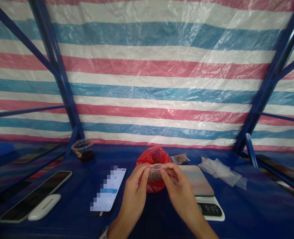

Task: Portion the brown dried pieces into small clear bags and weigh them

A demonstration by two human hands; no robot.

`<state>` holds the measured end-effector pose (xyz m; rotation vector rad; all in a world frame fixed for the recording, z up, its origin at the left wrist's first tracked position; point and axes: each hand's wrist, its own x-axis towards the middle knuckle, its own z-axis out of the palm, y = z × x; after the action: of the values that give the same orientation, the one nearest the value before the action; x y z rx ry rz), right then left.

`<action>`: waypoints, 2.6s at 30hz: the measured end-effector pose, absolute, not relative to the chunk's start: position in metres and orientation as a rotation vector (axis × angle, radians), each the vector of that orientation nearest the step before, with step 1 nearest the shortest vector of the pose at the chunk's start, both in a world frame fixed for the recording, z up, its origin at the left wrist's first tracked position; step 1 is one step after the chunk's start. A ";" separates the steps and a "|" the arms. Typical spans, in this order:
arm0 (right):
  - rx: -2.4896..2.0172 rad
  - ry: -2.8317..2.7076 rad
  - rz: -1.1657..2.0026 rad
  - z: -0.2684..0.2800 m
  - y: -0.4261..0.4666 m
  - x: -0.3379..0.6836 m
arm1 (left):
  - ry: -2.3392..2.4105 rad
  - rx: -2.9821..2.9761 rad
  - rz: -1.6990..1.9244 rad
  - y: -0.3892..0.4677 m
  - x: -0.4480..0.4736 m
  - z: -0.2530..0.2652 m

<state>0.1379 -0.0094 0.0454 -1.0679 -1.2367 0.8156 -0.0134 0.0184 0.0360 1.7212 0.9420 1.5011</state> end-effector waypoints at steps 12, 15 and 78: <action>-1.058 -1.319 0.827 0.056 -0.017 0.141 | 1.019 1.660 1.403 0.015 -0.012 0.036; -1.053 -1.284 0.841 0.059 -0.018 0.140 | 0.975 1.637 1.352 0.014 -0.010 0.033; -1.664 -0.804 -0.306 0.061 -0.009 0.277 | 1.065 1.726 1.353 0.017 -0.021 0.019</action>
<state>0.2765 -0.0088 0.0610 -1.6643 -0.8044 -0.3062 -0.0206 0.0171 0.0190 1.7264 1.0649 1.3534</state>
